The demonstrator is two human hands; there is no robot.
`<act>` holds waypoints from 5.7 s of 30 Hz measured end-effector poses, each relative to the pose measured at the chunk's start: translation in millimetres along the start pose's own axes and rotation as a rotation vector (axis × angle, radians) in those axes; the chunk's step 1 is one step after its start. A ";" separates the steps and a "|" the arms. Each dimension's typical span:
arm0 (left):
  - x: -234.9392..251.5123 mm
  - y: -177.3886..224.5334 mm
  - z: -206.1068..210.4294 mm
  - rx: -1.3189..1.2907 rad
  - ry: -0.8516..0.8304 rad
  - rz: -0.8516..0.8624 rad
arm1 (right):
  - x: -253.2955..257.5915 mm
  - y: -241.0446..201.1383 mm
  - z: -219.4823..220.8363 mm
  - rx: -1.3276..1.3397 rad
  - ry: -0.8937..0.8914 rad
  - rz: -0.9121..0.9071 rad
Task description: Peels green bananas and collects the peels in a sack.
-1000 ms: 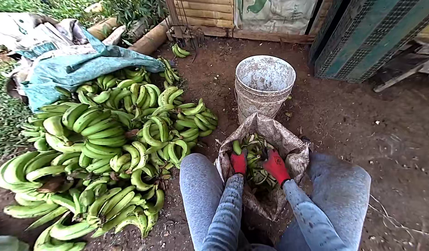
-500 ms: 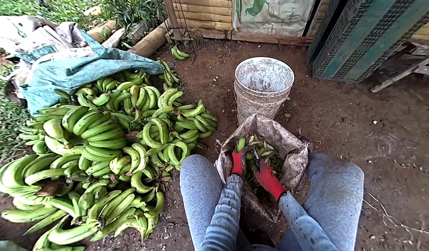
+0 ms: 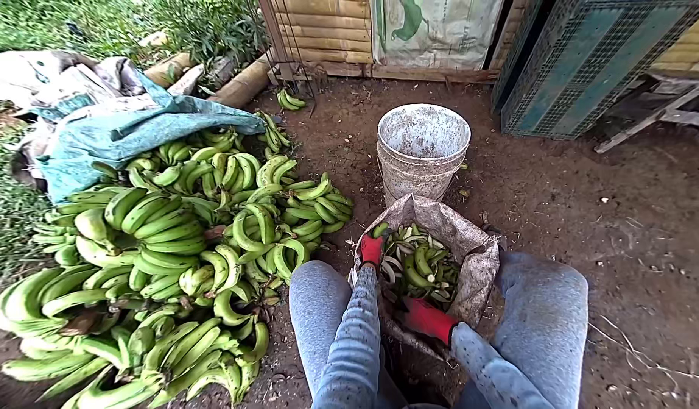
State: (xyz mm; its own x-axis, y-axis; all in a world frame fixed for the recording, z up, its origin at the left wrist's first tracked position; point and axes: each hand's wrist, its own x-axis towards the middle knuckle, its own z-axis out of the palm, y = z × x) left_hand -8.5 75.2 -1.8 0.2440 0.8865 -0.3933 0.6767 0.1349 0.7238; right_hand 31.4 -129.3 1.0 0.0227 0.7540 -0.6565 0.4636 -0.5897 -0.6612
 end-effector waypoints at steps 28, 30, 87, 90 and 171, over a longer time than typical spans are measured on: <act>-69.3 41.0 -36.3 -0.875 -0.164 0.269 | -29.8 -27.4 -96.9 0.017 0.682 -0.527; -69.0 39.7 -39.9 -0.940 -0.300 0.274 | -27.6 -31.2 -90.2 -0.075 0.634 -0.496; -71.6 36.9 -37.2 -1.366 -0.560 0.085 | -23.0 -18.4 -102.6 -0.218 0.657 -0.645; -83.0 34.9 -28.6 -1.124 -0.374 0.197 | -13.7 -27.0 -98.5 -0.251 0.729 -0.502; -87.0 19.3 -30.9 -0.875 -0.261 0.244 | -26.3 -25.5 -122.3 0.094 0.839 -0.349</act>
State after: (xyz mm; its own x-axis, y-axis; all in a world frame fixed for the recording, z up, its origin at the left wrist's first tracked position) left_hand -38.1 14.4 63.9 0.5292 0.8214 -0.2128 -0.1492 0.3370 0.9296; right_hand 127.3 -98.6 79.5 0.5482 0.8353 0.0417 0.4919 -0.2817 -0.8238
